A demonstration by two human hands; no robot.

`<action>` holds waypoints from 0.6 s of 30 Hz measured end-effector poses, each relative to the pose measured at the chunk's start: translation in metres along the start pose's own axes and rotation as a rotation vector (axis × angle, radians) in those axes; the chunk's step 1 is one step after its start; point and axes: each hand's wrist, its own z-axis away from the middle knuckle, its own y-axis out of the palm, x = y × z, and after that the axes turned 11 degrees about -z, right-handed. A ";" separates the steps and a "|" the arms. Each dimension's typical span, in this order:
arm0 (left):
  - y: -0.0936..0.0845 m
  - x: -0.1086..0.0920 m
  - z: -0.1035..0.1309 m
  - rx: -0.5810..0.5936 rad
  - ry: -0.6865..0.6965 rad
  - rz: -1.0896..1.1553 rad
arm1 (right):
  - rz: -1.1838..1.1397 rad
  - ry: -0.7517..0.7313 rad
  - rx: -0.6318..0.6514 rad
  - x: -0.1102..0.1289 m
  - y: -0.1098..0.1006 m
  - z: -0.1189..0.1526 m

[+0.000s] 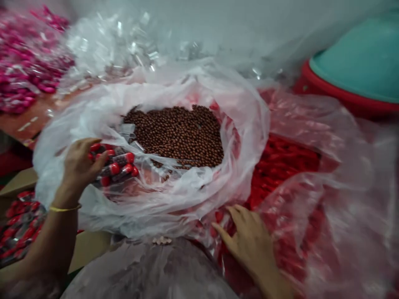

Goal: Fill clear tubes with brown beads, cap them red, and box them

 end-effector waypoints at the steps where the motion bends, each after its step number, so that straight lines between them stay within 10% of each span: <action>1: 0.002 -0.008 -0.010 0.014 0.004 -0.009 | 0.038 -0.011 0.029 0.000 0.004 0.000; 6: 0.025 -0.028 -0.068 0.217 0.062 -0.158 | 0.084 0.073 0.035 0.007 0.020 0.002; 12: 0.064 -0.006 -0.117 0.587 0.237 -0.214 | 0.047 0.257 0.102 0.009 0.025 0.009; 18: 0.046 -0.029 -0.116 0.498 0.155 -0.131 | -0.215 0.478 -0.007 0.009 0.021 0.007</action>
